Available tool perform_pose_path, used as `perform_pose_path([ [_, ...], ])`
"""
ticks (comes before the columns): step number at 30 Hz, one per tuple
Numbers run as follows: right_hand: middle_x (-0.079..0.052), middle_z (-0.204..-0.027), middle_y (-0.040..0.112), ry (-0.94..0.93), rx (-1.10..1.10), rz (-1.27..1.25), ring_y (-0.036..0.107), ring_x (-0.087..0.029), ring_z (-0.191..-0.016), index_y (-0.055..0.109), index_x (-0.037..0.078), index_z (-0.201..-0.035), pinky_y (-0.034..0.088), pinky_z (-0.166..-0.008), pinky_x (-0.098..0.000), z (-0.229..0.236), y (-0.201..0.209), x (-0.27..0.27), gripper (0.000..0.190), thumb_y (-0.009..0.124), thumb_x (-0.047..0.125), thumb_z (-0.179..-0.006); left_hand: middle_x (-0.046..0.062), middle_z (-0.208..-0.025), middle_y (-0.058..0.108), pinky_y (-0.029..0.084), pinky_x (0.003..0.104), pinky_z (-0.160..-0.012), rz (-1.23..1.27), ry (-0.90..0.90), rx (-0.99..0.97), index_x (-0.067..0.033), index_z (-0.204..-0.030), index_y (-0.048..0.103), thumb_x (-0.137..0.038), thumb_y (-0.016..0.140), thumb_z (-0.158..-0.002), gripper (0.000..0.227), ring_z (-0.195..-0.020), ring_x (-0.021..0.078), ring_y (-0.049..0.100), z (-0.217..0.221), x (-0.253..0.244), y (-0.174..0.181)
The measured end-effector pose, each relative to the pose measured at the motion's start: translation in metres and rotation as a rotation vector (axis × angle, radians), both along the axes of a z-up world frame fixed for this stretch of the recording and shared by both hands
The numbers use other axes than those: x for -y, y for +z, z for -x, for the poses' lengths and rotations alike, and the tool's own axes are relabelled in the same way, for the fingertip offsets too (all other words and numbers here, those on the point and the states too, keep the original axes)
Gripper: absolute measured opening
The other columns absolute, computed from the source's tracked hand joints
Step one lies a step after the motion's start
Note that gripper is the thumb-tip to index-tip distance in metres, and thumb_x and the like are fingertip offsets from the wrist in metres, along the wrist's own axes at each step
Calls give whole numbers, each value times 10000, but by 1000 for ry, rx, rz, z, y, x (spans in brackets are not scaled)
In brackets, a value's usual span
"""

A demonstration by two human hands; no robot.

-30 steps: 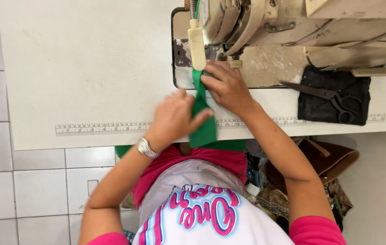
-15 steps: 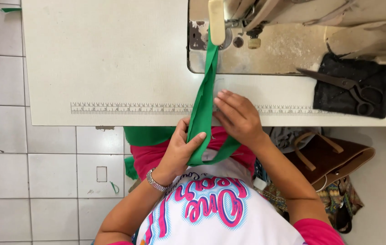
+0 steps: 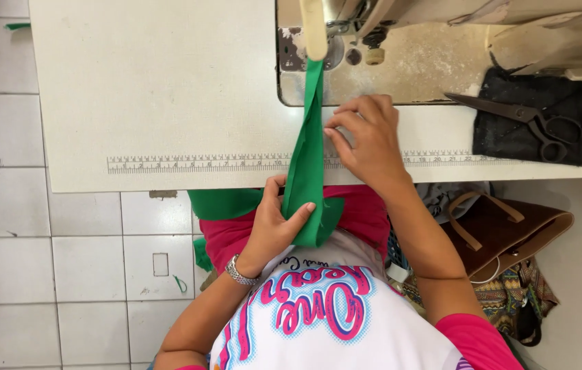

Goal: Sewing long green fabric straps using an industrial sewing machine by folding and guiding the material.

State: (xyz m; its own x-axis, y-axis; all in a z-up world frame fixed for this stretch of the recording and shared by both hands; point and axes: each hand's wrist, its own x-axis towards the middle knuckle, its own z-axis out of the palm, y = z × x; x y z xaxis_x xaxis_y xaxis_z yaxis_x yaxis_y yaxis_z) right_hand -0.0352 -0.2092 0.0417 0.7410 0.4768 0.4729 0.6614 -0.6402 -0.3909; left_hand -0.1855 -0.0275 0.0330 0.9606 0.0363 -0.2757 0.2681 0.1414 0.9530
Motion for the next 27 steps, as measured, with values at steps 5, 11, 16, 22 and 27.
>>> perform_pose_path([
  [5, -2, -1093, 627, 75, 237, 121, 554, -279, -1141, 752, 197, -1007, 400, -1035, -490, 29, 9, -5, 74, 751, 269, -992, 211, -907, 738, 602, 396, -631, -215, -23, 88, -36, -1260, 468, -185, 781, -906, 496, -812, 291, 752, 6, 3, 0],
  [11, -11, -1017, 747, 500, -102, -175, 710, -242, -1066, 769, 147, -1019, 357, -1189, -497, 50, 42, 5, 168, 689, 293, -998, 142, -900, 740, 596, 272, -586, 104, -36, 41, -43, -1282, 436, -113, 772, -896, 517, -779, 173, 710, 1, -8, 3],
  [16, -100, -1007, 697, 216, 3, -279, 696, -306, -922, 780, 7, -1076, 592, -880, -438, 32, 21, 22, 290, 614, -148, -895, 146, -871, 738, 606, 246, -526, 388, 29, -59, -42, -1268, 467, -60, 769, -884, 489, -718, 171, 724, -1, -2, 14],
  [22, -144, -1285, 703, 265, 267, -128, 683, -344, -1175, 762, 36, -1242, 581, -986, -437, 26, -1, -6, 323, 768, -15, -924, 101, -900, 713, 598, 235, -578, 342, 37, 20, -34, -1251, 491, -75, 786, -874, 480, -787, 137, 708, -4, 0, 8],
  [27, -90, -1215, 761, 363, 325, -43, 724, -288, -1144, 791, 85, -1039, 560, -1048, -411, 17, -4, -14, 120, 681, 65, -997, 111, -763, 666, 548, 306, -494, -244, -48, 181, -48, -1156, 558, -176, 716, -941, 296, -670, 218, 701, 1, -5, -1],
])
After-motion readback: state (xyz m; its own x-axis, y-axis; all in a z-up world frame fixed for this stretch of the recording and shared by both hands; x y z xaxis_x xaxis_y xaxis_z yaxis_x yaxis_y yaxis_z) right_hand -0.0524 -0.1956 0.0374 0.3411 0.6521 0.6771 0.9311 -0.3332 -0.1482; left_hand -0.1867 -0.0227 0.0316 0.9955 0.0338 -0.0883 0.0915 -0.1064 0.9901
